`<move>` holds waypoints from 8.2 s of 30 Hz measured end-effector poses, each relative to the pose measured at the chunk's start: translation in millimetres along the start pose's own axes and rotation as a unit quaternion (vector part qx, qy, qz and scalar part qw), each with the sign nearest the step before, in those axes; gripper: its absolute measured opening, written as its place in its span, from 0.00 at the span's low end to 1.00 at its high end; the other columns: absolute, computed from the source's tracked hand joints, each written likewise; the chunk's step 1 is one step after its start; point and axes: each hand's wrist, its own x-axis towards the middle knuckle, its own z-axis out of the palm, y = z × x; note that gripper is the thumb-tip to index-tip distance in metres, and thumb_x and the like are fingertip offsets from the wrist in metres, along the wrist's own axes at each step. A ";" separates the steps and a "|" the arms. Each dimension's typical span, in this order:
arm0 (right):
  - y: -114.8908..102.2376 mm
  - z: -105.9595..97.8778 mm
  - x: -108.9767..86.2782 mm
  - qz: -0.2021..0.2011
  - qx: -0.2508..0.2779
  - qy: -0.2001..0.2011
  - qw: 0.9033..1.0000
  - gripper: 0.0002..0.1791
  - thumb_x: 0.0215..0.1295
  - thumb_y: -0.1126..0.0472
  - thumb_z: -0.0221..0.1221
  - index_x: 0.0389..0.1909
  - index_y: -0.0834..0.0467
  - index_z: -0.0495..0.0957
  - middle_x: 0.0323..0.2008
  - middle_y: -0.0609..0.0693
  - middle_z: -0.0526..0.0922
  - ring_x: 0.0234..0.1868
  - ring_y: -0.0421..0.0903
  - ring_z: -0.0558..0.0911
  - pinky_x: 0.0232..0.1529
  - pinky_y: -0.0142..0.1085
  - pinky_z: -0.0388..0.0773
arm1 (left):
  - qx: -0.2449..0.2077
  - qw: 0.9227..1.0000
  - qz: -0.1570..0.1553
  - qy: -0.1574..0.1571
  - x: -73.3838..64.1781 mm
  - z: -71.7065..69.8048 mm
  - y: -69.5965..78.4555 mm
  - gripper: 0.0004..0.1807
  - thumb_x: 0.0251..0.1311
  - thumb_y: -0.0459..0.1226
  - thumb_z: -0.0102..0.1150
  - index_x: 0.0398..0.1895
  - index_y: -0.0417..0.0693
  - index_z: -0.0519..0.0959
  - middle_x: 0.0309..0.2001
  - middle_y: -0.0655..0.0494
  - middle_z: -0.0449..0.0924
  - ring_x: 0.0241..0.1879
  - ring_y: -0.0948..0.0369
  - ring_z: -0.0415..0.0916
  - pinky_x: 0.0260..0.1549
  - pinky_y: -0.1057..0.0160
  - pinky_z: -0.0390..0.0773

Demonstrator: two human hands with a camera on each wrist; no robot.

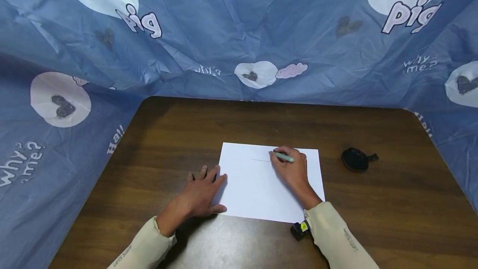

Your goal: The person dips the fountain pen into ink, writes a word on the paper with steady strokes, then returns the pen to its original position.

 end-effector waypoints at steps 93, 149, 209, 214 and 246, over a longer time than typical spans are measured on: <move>-42.9 28.8 -71.4 -0.042 0.106 -0.197 0.974 0.04 0.55 0.62 0.72 0.32 0.53 0.89 0.27 0.36 0.87 0.20 0.34 0.74 0.21 0.31 0.70 | 0.006 1.000 -0.012 -0.006 2.5 1.3 1.2 0.47 0.54 0.63 0.66 0.73 0.52 0.64 0.74 0.42 0.56 0.71 0.33 0.55 0.57 0.27 0.62; -5.5 2.6 -41.3 0.035 0.042 -0.006 0.998 0.08 0.60 0.61 0.70 0.38 0.60 0.88 0.35 0.49 0.89 0.31 0.43 0.83 0.32 0.25 0.74 | 0.013 0.999 -0.020 -0.024 5.0 -2.6 2.1 0.48 0.54 0.64 0.65 0.75 0.53 0.62 0.75 0.43 0.54 0.71 0.34 0.54 0.58 0.29 0.62; 8.2 -76.9 -107.0 0.116 -0.036 -0.076 0.990 0.09 0.59 0.59 0.72 0.38 0.58 0.88 0.36 0.50 0.89 0.32 0.36 0.82 0.32 0.28 0.76 | 0.032 0.999 -0.017 -0.016 0.0 -2.1 2.6 0.48 0.56 0.63 0.64 0.75 0.53 0.61 0.75 0.43 0.53 0.71 0.33 0.54 0.60 0.30 0.61; 9.5 -78.7 -106.8 0.107 -0.035 -0.079 0.990 0.08 0.59 0.60 0.71 0.38 0.58 0.88 0.36 0.50 0.89 0.34 0.34 0.82 0.33 0.26 0.76 | 0.030 0.999 -0.015 -0.011 -0.4 -1.6 3.7 0.48 0.56 0.63 0.65 0.75 0.53 0.62 0.75 0.43 0.54 0.71 0.33 0.55 0.59 0.30 0.61; 10.4 -79.8 -104.9 0.140 0.085 0.166 0.972 0.06 0.63 0.69 0.65 0.38 0.69 0.81 0.24 0.40 0.83 0.23 0.37 0.81 0.25 0.24 0.76 | 0.015 0.999 -0.017 -0.032 3.6 -0.9 3.0 0.48 0.57 0.62 0.64 0.76 0.53 0.60 0.76 0.43 0.52 0.72 0.34 0.51 0.61 0.30 0.59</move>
